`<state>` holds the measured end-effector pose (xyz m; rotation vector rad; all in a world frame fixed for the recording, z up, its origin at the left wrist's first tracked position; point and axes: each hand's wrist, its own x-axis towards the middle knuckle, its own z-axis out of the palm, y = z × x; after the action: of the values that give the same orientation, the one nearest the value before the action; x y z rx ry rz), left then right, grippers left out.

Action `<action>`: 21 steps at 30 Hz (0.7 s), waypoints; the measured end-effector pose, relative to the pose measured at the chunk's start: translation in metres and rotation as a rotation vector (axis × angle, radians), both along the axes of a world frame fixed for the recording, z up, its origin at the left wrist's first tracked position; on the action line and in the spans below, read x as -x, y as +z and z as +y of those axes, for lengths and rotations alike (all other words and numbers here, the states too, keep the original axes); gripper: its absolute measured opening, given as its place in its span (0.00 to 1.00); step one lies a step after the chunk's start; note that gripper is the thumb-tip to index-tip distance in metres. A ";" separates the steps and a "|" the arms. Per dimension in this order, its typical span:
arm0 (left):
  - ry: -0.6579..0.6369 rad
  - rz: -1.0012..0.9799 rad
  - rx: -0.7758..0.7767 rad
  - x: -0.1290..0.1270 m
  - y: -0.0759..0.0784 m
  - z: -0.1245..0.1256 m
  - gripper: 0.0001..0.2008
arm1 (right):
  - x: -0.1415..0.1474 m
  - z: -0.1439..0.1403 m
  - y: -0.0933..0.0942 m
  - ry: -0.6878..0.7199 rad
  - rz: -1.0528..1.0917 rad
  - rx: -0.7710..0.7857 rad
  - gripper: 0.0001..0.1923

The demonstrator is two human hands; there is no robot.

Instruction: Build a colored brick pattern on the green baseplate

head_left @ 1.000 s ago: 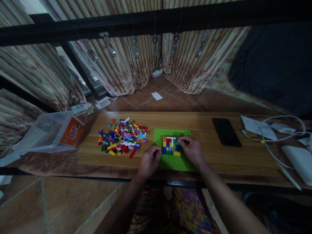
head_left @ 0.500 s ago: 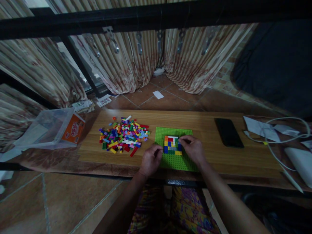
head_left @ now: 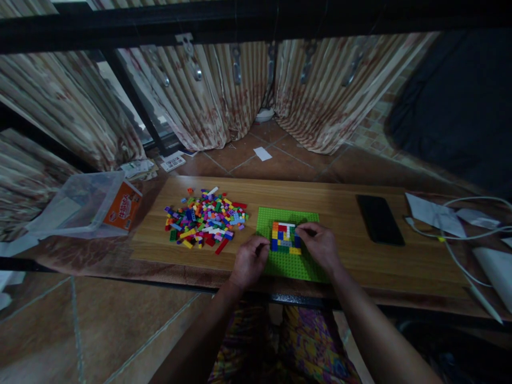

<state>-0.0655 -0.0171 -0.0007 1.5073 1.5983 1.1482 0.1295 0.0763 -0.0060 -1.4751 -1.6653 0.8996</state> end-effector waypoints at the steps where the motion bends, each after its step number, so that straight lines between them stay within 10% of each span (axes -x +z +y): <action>1: 0.000 0.002 0.000 0.000 0.000 0.000 0.07 | 0.000 0.000 -0.001 -0.001 0.003 0.006 0.12; 21: 0.000 0.051 -0.048 -0.001 0.000 0.000 0.05 | 0.004 0.001 0.005 0.015 0.025 0.019 0.12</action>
<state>-0.0645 -0.0170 -0.0011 1.5787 1.6154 1.1642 0.1252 0.0768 -0.0013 -1.4594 -1.6560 0.9407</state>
